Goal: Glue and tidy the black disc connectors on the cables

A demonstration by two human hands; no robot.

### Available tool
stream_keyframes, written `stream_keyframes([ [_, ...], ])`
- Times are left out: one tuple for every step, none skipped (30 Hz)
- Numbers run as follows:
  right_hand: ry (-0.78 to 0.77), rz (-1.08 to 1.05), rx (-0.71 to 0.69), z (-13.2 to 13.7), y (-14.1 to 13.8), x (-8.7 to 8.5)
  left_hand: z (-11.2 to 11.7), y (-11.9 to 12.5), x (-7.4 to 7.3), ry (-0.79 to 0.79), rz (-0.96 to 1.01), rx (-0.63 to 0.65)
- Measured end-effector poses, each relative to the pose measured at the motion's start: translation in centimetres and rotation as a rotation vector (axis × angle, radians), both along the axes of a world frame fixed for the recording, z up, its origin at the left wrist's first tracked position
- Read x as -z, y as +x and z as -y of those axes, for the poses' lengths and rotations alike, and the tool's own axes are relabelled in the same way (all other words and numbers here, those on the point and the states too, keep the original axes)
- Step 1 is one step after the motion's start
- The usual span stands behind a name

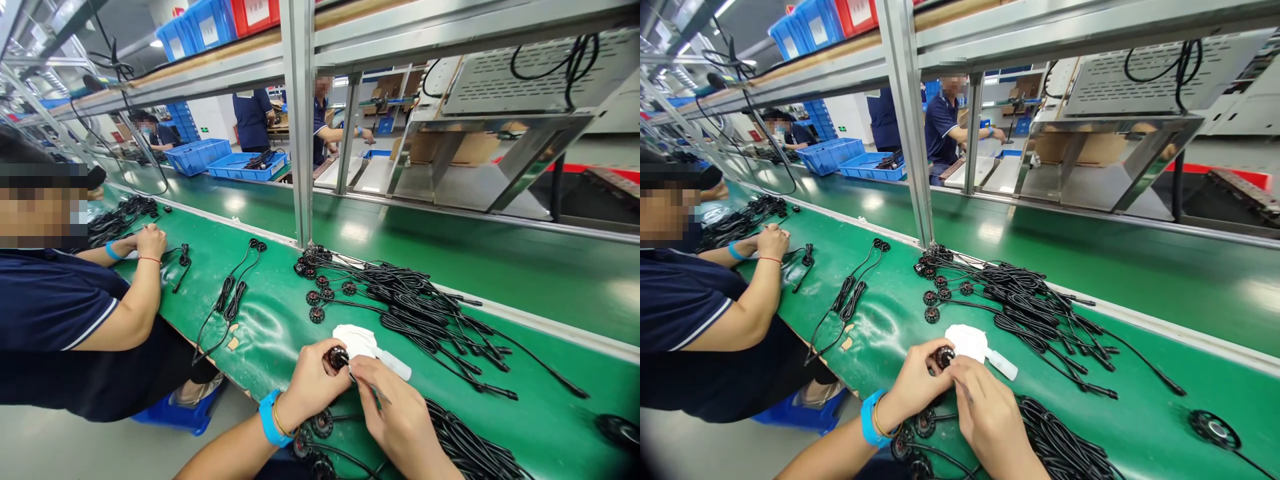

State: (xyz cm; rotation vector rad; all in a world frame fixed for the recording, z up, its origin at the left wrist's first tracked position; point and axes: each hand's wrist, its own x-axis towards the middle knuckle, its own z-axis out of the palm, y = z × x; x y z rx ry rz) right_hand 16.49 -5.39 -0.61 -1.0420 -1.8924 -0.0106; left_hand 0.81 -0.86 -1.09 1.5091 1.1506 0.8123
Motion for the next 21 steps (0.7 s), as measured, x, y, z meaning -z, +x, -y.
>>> stream_keyframes([
  [-0.015,-0.014,-0.003,0.0,0.0,0.0,-0.1,-0.1,0.0,-0.013,0.001,0.002],
  [-0.031,-0.043,0.003,0.1,0.0,0.0,-0.2,-0.1,0.0,-0.031,0.002,0.001],
  [-0.044,-0.089,0.020,0.2,0.1,0.0,-0.4,-0.1,0.0,-0.053,0.002,-0.002],
  [-0.058,-0.149,0.046,0.3,0.3,0.1,-0.5,-0.1,0.0,-0.075,0.002,-0.009],
  [-0.074,-0.217,0.077,0.5,0.5,0.1,-0.6,-0.1,0.0,-0.095,0.004,-0.017],
  [-0.093,-0.286,0.108,0.6,0.6,0.2,-0.7,-0.1,0.0,-0.109,0.006,-0.024],
  [-0.108,-0.341,0.133,0.8,0.8,0.2,-0.7,-0.1,-0.1,-0.115,0.009,-0.027],
  [-0.118,-0.376,0.144,0.8,0.9,0.3,-0.7,0.0,-0.1,-0.113,0.009,-0.029],
  [-0.127,-0.390,0.141,0.8,1.0,0.3,-0.7,0.0,-0.2,-0.102,0.008,-0.027],
  [-0.131,-0.379,0.120,0.8,1.0,0.3,-0.7,0.1,-0.2,-0.084,0.006,-0.024],
  [-0.135,-0.355,0.087,0.6,0.9,0.3,-0.6,0.1,-0.2,-0.061,-0.001,-0.021],
  [-0.141,-0.327,0.050,0.5,0.9,0.3,-0.5,0.1,-0.2,-0.036,-0.012,-0.019],
  [-0.149,-0.305,0.015,0.3,0.8,0.3,-0.4,0.1,-0.2,-0.015,-0.026,-0.017],
  [-0.161,-0.289,-0.014,0.2,0.7,0.2,-0.3,0.1,-0.2,0.003,-0.040,-0.013],
  [-0.171,-0.280,-0.031,0.0,0.7,0.2,-0.2,0.1,-0.2,0.019,-0.054,-0.009],
  [-0.177,-0.277,-0.041,0.0,0.7,0.2,-0.1,0.1,-0.2,0.033,-0.068,-0.003],
  [-0.182,-0.275,-0.048,-0.1,0.8,0.1,0.0,0.1,-0.2,0.045,-0.080,0.005],
  [-0.185,-0.269,-0.059,-0.1,0.9,0.0,0.0,0.1,-0.2,0.057,-0.091,0.011],
  [-0.188,-0.259,-0.073,-0.1,1.0,-0.1,0.0,0.2,-0.2,0.068,-0.100,0.017],
  [-0.192,-0.248,-0.087,0.0,1.2,-0.2,0.0,0.2,-0.2,0.076,-0.106,0.024],
  [-0.193,-0.236,-0.098,0.0,1.3,-0.4,-0.1,0.3,-0.2,0.082,-0.108,0.028],
])
